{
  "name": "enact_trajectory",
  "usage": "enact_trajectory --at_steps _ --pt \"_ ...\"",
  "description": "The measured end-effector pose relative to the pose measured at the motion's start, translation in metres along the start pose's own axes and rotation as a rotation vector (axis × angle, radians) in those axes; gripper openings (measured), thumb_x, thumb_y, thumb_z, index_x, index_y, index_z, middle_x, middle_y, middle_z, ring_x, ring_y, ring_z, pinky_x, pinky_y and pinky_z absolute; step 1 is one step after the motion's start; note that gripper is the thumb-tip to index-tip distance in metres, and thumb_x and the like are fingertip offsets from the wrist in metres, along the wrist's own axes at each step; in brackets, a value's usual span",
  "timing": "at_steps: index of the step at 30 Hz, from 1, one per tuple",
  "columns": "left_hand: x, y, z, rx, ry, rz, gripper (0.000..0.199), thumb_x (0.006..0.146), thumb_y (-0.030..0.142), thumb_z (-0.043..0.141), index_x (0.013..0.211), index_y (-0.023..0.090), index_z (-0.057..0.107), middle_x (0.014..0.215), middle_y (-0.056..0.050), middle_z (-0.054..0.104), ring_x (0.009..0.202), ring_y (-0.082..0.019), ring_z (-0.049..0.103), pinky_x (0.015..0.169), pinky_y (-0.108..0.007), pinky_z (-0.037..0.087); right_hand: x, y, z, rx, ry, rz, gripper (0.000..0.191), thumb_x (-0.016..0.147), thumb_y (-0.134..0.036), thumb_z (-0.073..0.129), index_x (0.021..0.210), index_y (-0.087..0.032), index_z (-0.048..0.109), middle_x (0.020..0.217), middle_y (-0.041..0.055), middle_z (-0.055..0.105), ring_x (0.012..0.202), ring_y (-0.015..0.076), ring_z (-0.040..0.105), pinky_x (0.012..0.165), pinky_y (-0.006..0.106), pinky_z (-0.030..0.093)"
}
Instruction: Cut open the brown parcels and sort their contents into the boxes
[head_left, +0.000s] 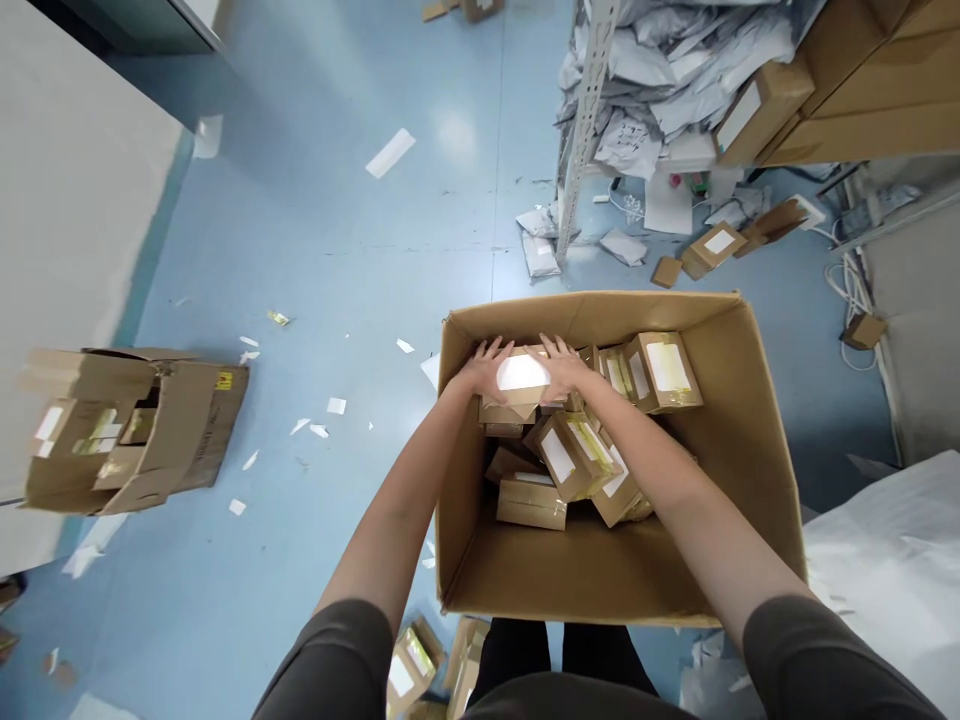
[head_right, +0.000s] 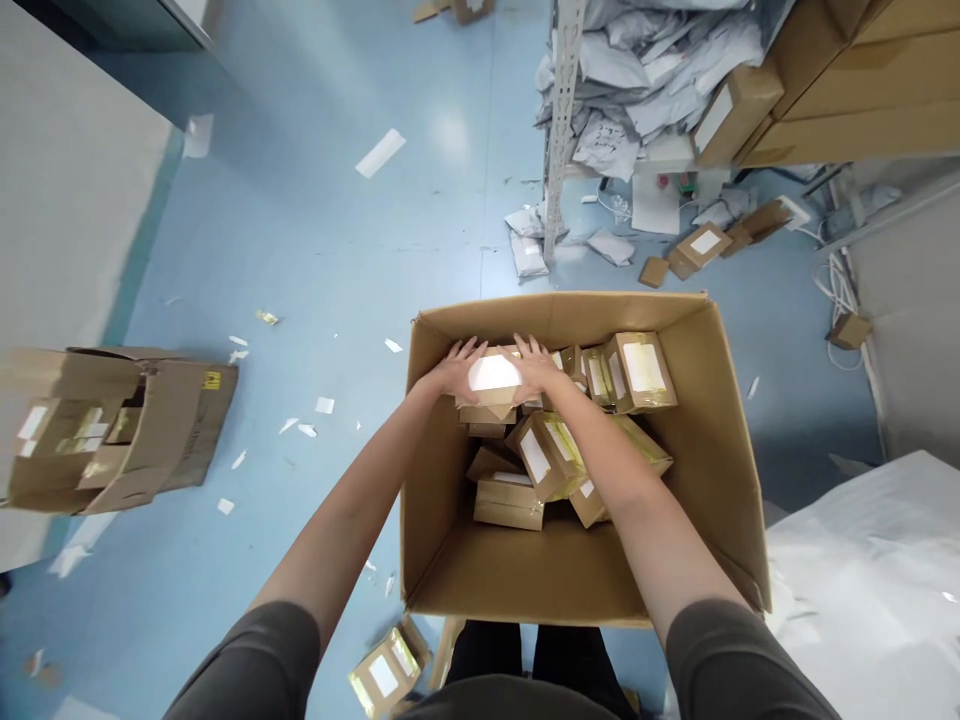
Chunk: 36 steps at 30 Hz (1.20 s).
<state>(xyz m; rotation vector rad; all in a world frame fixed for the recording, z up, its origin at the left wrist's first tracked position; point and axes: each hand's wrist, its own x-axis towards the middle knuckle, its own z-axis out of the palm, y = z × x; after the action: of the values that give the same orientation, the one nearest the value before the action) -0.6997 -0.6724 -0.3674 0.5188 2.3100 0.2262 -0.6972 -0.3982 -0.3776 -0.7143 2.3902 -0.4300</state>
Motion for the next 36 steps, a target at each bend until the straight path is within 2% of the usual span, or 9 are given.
enact_trajectory --at_steps 5,8,15,19,22,25,28,31,36 --pt "-0.057 0.035 0.023 0.093 0.120 0.019 0.152 0.058 0.059 0.097 0.179 0.025 0.012 0.183 -0.022 0.015 0.164 -0.055 0.017 0.125 -0.065 0.034 -0.035 -0.040 0.007 -0.091 -0.016 0.010 0.150 0.054 -0.046 0.103 0.178 -0.026 0.022 0.182 0.0244 0.009 0.163 0.0592 0.012 0.126 0.069 0.026" --pt "-0.090 0.057 0.018 0.141 0.173 0.058 0.145 0.058 0.052 0.099 0.177 0.027 0.020 0.177 -0.024 0.027 0.159 -0.054 0.028 0.121 -0.066 0.040 -0.073 -0.062 -0.004 -0.124 0.022 0.013 0.145 0.055 -0.047 0.102 0.177 -0.027 0.027 0.181 0.0246 0.014 0.161 0.0584 0.017 0.124 0.069 0.029" --pt "-0.180 0.127 -0.058 0.160 0.384 0.247 0.139 0.058 0.052 0.099 0.176 0.031 0.028 0.177 -0.022 0.027 0.159 -0.055 0.025 0.122 -0.068 0.038 -0.209 -0.113 -0.078 -0.114 0.322 0.043 0.135 0.057 -0.050 0.101 0.174 -0.026 0.037 0.177 0.0252 0.026 0.161 0.0579 0.018 0.124 0.073 0.028" --pt "-0.224 0.204 -0.103 0.176 0.416 0.405 0.139 0.059 0.048 0.099 0.176 0.035 0.025 0.178 -0.019 0.026 0.160 -0.053 0.023 0.121 -0.067 0.039 -0.320 -0.144 -0.109 -0.165 0.491 0.154 0.134 0.055 -0.044 0.103 0.173 -0.028 0.040 0.180 0.0218 0.022 0.163 0.0581 0.010 0.126 0.074 0.023" --pt "-0.245 0.274 -0.119 0.246 0.386 0.559 0.136 0.063 0.050 0.098 0.176 0.038 0.023 0.181 -0.015 0.021 0.162 -0.052 0.018 0.124 -0.068 0.035 -0.408 -0.161 -0.108 -0.152 0.610 0.309 0.133 0.056 -0.040 0.103 0.173 -0.028 0.041 0.182 0.0194 0.017 0.164 0.0577 0.007 0.126 0.073 0.025" --pt "-0.259 0.352 -0.119 0.345 0.375 0.723 0.136 0.065 0.050 0.098 0.177 0.037 0.022 0.182 -0.013 0.016 0.165 -0.052 0.010 0.127 -0.067 0.032 -0.497 -0.170 -0.083 -0.113 0.719 0.472 0.129 0.061 -0.043 0.100 0.174 -0.027 0.038 0.183 0.0178 0.011 0.163 0.0579 0.006 0.125 0.075 0.026" --pt "-0.268 0.444 -0.094 0.431 0.355 0.914 0.132 0.066 0.046 0.098 0.176 0.035 0.025 0.182 -0.013 0.016 0.167 -0.050 0.008 0.130 -0.064 0.029 -0.588 -0.173 -0.033 -0.064 0.830 0.638 0.126 0.064 -0.044 0.097 0.173 -0.026 0.038 0.183 0.0179 0.011 0.163 0.0583 0.007 0.124 0.077 0.025" --pt "-0.278 0.545 -0.040 0.495 0.280 1.097 0.126 0.068 0.042 0.097 0.175 0.033 0.030 0.182 -0.014 0.018 0.167 -0.049 0.009 0.131 -0.062 0.029 -0.680 -0.179 0.037 -0.014 0.924 0.828 0.123 0.065 -0.043 0.096 0.173 -0.024 0.040 0.182 0.0188 0.012 0.163 0.0583 0.006 0.125 0.078 0.024" --pt "-0.290 0.692 0.084 0.599 0.056 1.276 0.129 0.066 0.036 0.098 0.175 0.030 0.030 0.182 -0.018 0.017 0.168 -0.049 0.009 0.130 -0.060 0.030 -0.802 -0.187 0.166 0.105 0.989 1.121 0.122 0.063 -0.041 0.097 0.171 -0.025 0.043 0.180 0.0207 0.015 0.162 0.0595 0.006 0.122 0.077 0.029"
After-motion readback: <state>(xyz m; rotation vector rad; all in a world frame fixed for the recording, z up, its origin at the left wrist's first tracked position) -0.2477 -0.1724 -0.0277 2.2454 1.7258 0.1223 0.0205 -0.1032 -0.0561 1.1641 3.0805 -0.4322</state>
